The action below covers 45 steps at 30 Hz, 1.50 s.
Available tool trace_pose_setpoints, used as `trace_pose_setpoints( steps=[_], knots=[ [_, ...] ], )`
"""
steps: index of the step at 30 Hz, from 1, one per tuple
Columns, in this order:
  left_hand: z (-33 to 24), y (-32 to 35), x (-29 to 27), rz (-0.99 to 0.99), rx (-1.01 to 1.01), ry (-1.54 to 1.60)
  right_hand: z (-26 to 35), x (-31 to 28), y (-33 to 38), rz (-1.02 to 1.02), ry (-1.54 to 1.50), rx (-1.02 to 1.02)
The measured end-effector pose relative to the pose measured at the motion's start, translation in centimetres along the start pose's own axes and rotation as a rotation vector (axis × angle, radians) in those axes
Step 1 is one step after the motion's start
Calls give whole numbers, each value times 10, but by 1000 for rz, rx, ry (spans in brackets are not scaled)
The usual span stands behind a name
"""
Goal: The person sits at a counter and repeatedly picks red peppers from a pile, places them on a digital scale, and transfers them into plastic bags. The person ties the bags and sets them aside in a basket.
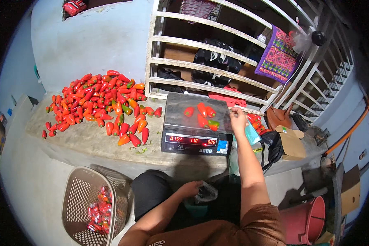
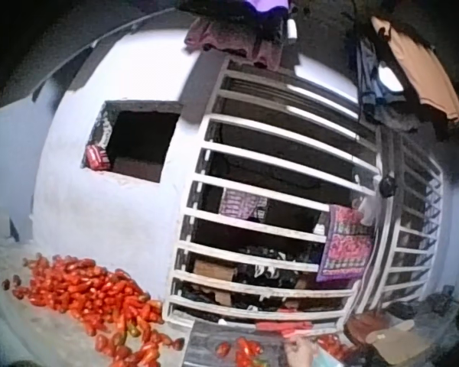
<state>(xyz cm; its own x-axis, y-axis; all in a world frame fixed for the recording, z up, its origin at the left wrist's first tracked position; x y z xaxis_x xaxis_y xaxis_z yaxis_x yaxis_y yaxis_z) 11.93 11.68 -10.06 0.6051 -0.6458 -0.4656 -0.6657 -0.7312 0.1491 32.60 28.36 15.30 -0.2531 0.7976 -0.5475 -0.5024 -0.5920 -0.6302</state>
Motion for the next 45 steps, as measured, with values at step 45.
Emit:
trace_pose_setpoints(
  steps=[45],
  knots=[
    [-76,24,-51,-268,488,488,209,265,248,938,124,-308]
  ],
)
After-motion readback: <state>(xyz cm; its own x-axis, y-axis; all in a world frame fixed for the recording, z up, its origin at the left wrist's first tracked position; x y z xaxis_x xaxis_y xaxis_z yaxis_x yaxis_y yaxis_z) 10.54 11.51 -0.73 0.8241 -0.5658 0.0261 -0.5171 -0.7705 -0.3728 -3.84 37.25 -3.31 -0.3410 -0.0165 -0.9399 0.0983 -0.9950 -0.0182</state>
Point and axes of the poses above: each hand's wrist, its own y-axis away from the middle knuckle, its own x-axis out of the palm, z = x × y, the point moved 10 cm from there along -y, towards the middle knuckle, and after that the axes turned 7 degrees about -z, right-handed, at the moved point
